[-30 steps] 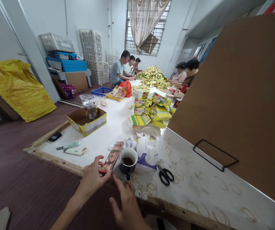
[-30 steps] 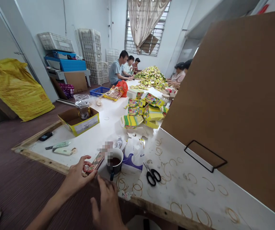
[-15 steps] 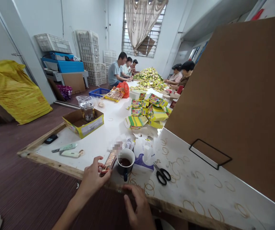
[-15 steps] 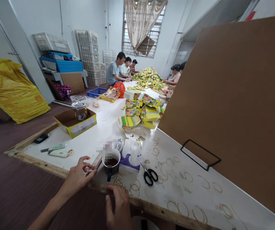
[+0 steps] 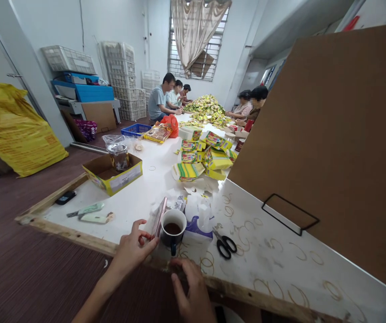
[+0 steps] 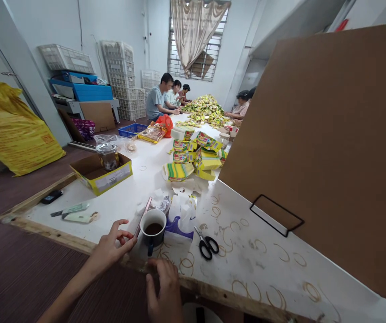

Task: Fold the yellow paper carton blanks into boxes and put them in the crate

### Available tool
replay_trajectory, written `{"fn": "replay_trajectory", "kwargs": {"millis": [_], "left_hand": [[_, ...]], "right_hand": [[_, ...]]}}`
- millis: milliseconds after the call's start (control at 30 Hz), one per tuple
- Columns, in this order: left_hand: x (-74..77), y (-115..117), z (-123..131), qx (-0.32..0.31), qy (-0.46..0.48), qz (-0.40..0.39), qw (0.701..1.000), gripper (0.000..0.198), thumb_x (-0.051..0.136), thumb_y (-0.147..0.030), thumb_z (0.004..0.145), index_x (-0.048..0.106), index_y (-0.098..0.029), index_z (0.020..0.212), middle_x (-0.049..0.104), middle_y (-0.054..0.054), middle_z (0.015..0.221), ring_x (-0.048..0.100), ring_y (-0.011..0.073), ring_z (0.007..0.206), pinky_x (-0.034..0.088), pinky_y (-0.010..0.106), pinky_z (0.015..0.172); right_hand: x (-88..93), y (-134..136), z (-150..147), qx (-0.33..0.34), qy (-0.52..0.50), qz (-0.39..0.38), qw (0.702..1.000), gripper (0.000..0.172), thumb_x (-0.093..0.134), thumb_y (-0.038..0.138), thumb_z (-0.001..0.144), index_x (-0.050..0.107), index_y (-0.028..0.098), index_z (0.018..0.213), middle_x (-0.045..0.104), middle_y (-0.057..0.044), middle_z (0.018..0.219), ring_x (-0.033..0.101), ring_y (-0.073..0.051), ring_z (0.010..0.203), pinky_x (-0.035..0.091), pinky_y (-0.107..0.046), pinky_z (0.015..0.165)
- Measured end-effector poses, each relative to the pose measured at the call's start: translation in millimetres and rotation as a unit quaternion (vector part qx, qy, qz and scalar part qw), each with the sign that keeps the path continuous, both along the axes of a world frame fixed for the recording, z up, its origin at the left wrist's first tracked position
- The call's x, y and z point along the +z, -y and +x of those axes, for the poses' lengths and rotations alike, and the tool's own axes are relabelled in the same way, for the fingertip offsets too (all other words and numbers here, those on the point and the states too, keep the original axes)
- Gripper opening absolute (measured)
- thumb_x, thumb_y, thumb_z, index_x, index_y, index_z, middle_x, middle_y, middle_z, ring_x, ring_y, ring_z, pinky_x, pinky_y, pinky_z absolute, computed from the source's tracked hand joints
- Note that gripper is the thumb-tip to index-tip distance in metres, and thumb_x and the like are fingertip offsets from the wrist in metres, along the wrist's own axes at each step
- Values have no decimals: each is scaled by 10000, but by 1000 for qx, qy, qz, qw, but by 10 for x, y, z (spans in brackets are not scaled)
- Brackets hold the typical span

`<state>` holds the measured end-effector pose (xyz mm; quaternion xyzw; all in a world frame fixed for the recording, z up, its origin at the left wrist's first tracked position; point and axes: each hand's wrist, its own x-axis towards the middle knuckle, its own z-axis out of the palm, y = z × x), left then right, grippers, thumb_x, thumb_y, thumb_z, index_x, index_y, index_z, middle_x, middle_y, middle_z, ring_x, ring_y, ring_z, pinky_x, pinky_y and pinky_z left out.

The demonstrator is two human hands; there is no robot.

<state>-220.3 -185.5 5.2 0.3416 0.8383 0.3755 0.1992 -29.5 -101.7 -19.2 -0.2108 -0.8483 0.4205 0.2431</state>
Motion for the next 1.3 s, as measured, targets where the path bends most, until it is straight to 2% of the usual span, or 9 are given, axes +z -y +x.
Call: {"fn": "replay_trajectory", "kwargs": {"millis": [333, 500, 600, 733, 800, 867, 1067, 1200, 1300], "left_hand": [[-6, 8, -31, 19, 20, -23, 999, 764, 482, -652, 741, 265, -184, 1304, 603, 56, 994, 577, 191, 779, 416, 353, 810], [-52, 19, -54, 39, 14, 18, 999, 762, 498, -647, 740, 288, -188, 1310, 570, 71, 1088, 560, 204, 883, 417, 375, 852], [59, 54, 19, 79, -94, 121, 985, 635, 544, -564, 771, 366, -203, 1263, 552, 66, 1133, 538, 211, 963, 395, 391, 915], [363, 67, 289, 115, -296, 239, 918, 352, 519, -368, 839, 479, -190, 1139, 543, 80, 1062, 501, 254, 1038, 346, 450, 969], [465, 9, 494, 70, -338, 294, 891, 305, 517, -248, 834, 462, -189, 1128, 535, 91, 1042, 502, 252, 1015, 378, 445, 926], [483, -108, 733, -16, -321, 347, 881, 328, 516, -140, 811, 453, -212, 1124, 532, 90, 1020, 504, 235, 987, 416, 419, 862], [285, -572, 1340, -263, -243, 417, 836, 303, 488, -22, 754, 470, -208, 993, 576, 73, 831, 542, 183, 768, 456, 343, 669], [339, -723, 1351, -371, -229, 395, 809, 291, 517, -9, 755, 482, -196, 975, 603, 50, 789, 550, 149, 711, 452, 271, 623], [647, -767, 1173, -440, -199, 313, 817, 183, 523, -74, 797, 539, -190, 938, 625, 46, 842, 574, 140, 771, 470, 248, 668]], "right_hand": [[10, 2, 43, -26, -36, -16, 999, 236, 414, 183, 892, 584, 182, 1054, 607, -56, 1028, 552, -166, 992, 423, -282, 871], [19, -55, 131, -66, -79, -21, 994, 199, 432, 206, 903, 603, 192, 1003, 614, -44, 988, 548, -150, 965, 413, -252, 849], [84, -151, 272, -113, -103, -34, 988, 211, 427, 239, 912, 621, 217, 990, 617, -27, 981, 553, -142, 964, 408, -243, 852], [204, -385, 553, -170, -52, -43, 983, 233, 444, 320, 915, 636, 217, 996, 625, -35, 1036, 562, -160, 1009, 417, -250, 891], [234, -511, 680, -203, -28, -56, 977, 271, 457, 376, 905, 641, 198, 996, 630, -53, 1050, 570, -179, 1016, 431, -261, 892], [228, -623, 779, -235, -30, -74, 969, 323, 457, 427, 895, 642, 181, 991, 633, -71, 1048, 574, -192, 1019, 439, -272, 893], [76, -908, 1066, -256, -16, -109, 960, 425, 451, 504, 875, 627, 150, 1032, 622, -124, 1081, 580, -213, 1025, 476, -270, 829], [-22, -1074, 1290, -301, -37, -119, 945, 442, 474, 529, 841, 642, 150, 993, 642, -117, 1042, 611, -215, 966, 464, -284, 836], [-73, -1137, 1370, -350, -69, -126, 926, 434, 492, 546, 815, 646, 167, 963, 657, -86, 978, 627, -209, 916, 451, -293, 830]]}}
